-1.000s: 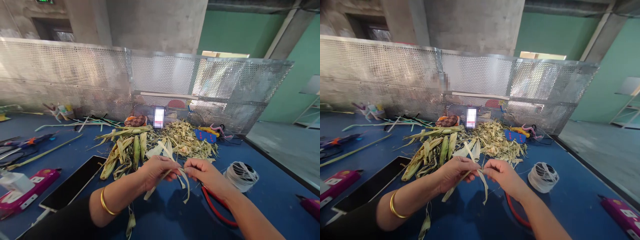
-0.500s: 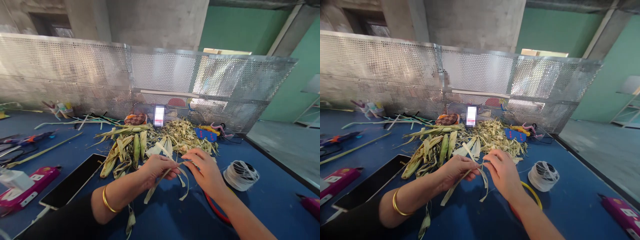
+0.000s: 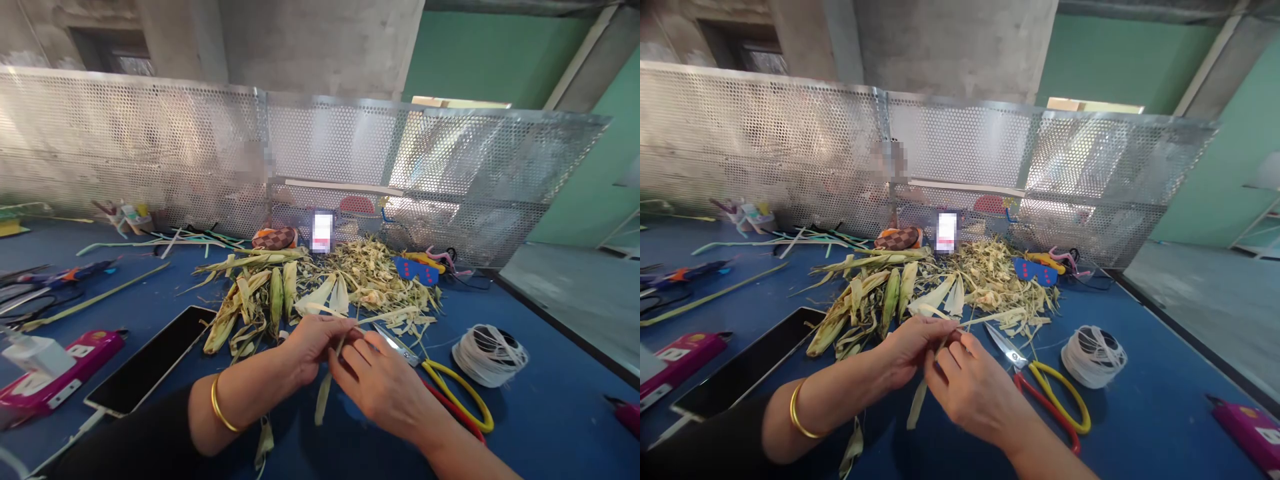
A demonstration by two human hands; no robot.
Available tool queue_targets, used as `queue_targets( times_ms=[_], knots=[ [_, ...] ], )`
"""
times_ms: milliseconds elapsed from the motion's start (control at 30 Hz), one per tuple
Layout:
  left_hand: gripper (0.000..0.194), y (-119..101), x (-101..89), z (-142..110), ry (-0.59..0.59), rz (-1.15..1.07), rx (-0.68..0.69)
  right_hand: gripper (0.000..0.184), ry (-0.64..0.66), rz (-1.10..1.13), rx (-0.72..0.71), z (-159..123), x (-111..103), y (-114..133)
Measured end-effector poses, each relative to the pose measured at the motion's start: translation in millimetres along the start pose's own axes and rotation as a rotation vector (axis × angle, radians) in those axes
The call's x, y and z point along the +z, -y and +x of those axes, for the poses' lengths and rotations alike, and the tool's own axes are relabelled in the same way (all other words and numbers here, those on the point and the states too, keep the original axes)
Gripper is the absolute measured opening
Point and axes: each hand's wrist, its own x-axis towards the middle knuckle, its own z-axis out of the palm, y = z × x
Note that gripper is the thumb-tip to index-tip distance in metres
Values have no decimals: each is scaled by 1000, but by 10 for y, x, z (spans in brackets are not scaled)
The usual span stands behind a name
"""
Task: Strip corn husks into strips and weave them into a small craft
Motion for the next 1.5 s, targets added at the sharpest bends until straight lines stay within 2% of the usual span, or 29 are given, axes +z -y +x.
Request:
queue_targets(
  times_ms=[167,333,667,767,833,867,933,967,1000,1033,1133,1200,1267,1300,1400,1467,1500],
  knots=[
    [16,6,22,-20,-24,-13,-27,33,-54,117,52,-11,22,7],
    [8,-51,21,-30,41,24,4,37,-140,218,154,-44,-11,-24],
    [16,17,16,-5,7,-16,20,29,-42,232,-1,-62,-1,-31],
    [17,15,4,11,22,-5,22,29,-60,305,21,-57,-51,-54],
    [15,-9,-4,9,32,16,44,31,-138,450,117,-83,-73,-108],
    [14,-27,-7,2,36,28,55,33,-190,522,215,-106,-72,-149],
    [15,-67,-7,-20,45,49,64,31,-277,605,508,-161,-41,-252],
    [16,-84,-6,-32,49,60,60,27,-269,609,676,-187,-14,-305],
    [18,-98,-3,-43,49,70,54,22,-215,634,799,-209,17,-354],
    [18,-108,0,-51,46,81,52,21,-129,705,863,-226,48,-393],
    [16,-112,15,-58,-2,111,70,23,151,982,863,-241,114,-443],
    [16,-105,30,-56,-35,131,79,26,237,1045,838,-240,128,-432],
    [17,-97,44,-51,-59,147,60,28,220,963,818,-245,128,-414],
    [17,-92,48,-47,-68,148,41,28,172,878,804,-251,124,-406],
    [16,-67,42,-24,-95,100,-11,19,-83,517,732,-257,85,-373],
    [13,-36,24,2,-102,30,-19,21,-226,321,607,-230,37,-324],
    [13,-17,15,16,-94,-5,-16,23,-242,271,509,-205,11,-288]
  ],
)
